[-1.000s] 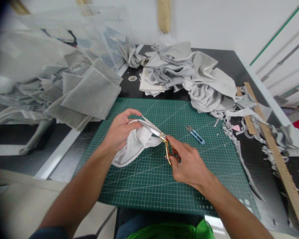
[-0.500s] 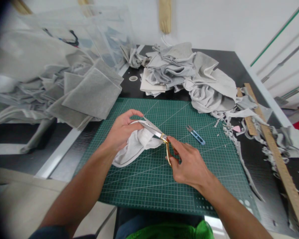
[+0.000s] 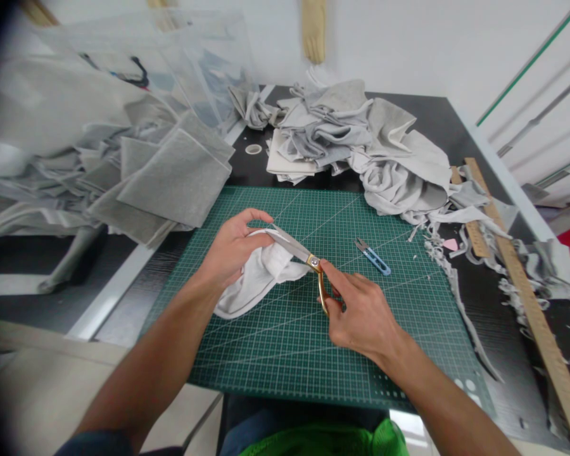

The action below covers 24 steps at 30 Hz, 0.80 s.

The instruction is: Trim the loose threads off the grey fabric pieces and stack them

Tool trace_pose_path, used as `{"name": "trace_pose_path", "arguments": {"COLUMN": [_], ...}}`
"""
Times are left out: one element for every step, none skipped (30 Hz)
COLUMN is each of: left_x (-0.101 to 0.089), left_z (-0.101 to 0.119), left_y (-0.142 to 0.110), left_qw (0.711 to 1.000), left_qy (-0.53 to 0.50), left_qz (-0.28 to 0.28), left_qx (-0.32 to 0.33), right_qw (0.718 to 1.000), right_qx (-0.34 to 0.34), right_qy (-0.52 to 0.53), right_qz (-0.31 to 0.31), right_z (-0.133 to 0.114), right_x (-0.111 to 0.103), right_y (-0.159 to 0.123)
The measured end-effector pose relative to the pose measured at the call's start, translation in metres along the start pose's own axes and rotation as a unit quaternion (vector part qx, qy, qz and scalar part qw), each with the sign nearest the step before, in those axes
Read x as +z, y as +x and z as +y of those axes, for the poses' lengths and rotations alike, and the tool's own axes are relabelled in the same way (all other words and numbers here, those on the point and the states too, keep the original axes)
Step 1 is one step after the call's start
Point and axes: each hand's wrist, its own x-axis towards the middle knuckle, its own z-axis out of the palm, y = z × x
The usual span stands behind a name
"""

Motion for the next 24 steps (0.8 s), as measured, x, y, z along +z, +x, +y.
{"name": "trace_pose_path", "arguments": {"left_x": [-0.0002, -0.0003, -0.0004, -0.0005, -0.0006, -0.0006, -0.0006, -0.0007, -0.0008, -0.001, -0.0013, -0.0016, -0.0019, -0.0022, -0.0024, -0.0025, -0.0024, -0.0023, -0.002, -0.0018, -0.0016, -0.0015, -0.0016, -0.0019], "left_z": [0.0001, 0.0003, 0.0006, 0.0008, 0.001, 0.0012, 0.0012, 0.001, 0.0007, 0.0003, -0.0002, -0.0006, -0.001, -0.0013, -0.0015, -0.0015, -0.0014, -0.0012, -0.0009, -0.0006, -0.0003, -0.0002, -0.0003, -0.0006], "left_y": [0.0, 0.0, -0.0001, -0.0002, -0.0004, -0.0007, -0.0009, -0.001, -0.0011, -0.0011, -0.0011, -0.0009, -0.0007, -0.0006, -0.0004, -0.0003, -0.0003, -0.0003, -0.0003, -0.0003, -0.0002, 0.0, 0.0005, 0.0011], "left_qw": [1.0, 1.0, 1.0, 1.0, 1.0, 1.0, 1.0, 1.0, 1.0, 1.0, 1.0, 1.0, 1.0, 1.0, 1.0, 1.0, 1.0, 1.0, 1.0, 1.0, 1.0, 1.0, 1.0, 1.0], "left_qy": [0.002, 0.003, 0.004, 0.004, 0.004, 0.003, 0.002, 0.002, 0.003, 0.005, 0.009, 0.011, 0.013, 0.013, 0.011, 0.009, 0.008, 0.008, 0.008, 0.01, 0.01, 0.011, 0.01, 0.009], "left_qz": [0.0, -0.001, -0.002, -0.003, -0.006, -0.008, -0.011, -0.015, -0.019, -0.022, -0.025, -0.026, -0.026, -0.025, -0.025, -0.025, -0.025, -0.025, -0.023, -0.021, -0.018, -0.017, -0.015, -0.012], "left_qx": [0.001, 0.001, 0.001, 0.0, -0.002, -0.003, -0.004, -0.003, -0.002, 0.0, 0.0, -0.001, -0.002, -0.004, -0.004, -0.003, -0.001, 0.002, 0.004, 0.004, 0.002, 0.0, -0.003, -0.007], "right_qw": [1.0, 1.0, 1.0, 1.0, 1.0, 1.0, 1.0, 1.0, 1.0, 1.0, 1.0, 0.999, 0.999, 0.999, 0.999, 0.999, 0.999, 0.998, 0.998, 0.997, 0.997, 0.996, 0.994, 0.993], "right_qx": [-0.002, -0.003, -0.003, 0.0, 0.004, 0.009, 0.014, 0.017, 0.018, 0.017, 0.016, 0.015, 0.014, 0.013, 0.013, 0.013, 0.013, 0.014, 0.017, 0.022, 0.031, 0.041, 0.052, 0.063], "right_qy": [0.0, 0.002, 0.003, 0.005, 0.008, 0.009, 0.01, 0.01, 0.01, 0.012, 0.015, 0.018, 0.023, 0.027, 0.032, 0.037, 0.042, 0.049, 0.056, 0.064, 0.072, 0.079, 0.083, 0.085], "right_qz": [0.001, 0.0, -0.003, -0.008, -0.013, -0.017, -0.02, -0.02, -0.02, -0.02, -0.022, -0.023, -0.024, -0.025, -0.024, -0.023, -0.021, -0.02, -0.02, -0.021, -0.025, -0.033, -0.043, -0.054], "right_z": [0.0001, 0.0002, 0.0003, 0.0004, 0.0004, 0.0005, 0.0005, 0.0005, 0.0005, 0.0005, 0.0005, 0.0005, 0.0006, 0.0006, 0.0007, 0.0006, 0.0004, 0.0, -0.0005, -0.0012, -0.002, -0.0026, -0.0031, -0.003], "right_x": [0.0, -0.0001, -0.0003, -0.0006, -0.0011, -0.0016, -0.0021, -0.0025, -0.0028, -0.003, -0.0029, -0.0027, -0.0022, -0.0017, -0.0011, -0.0005, 0.0, 0.0003, 0.0003, 0.0, -0.0005, -0.0013, -0.0022, -0.003], "right_y": [0.0002, 0.0004, 0.0006, 0.0009, 0.0012, 0.0016, 0.0019, 0.0022, 0.0024, 0.0024, 0.0024, 0.0022, 0.0019, 0.0015, 0.001, 0.0005, 0.0001, -0.0002, -0.0003, 0.0, 0.0007, 0.0018, 0.0034, 0.0053]}}
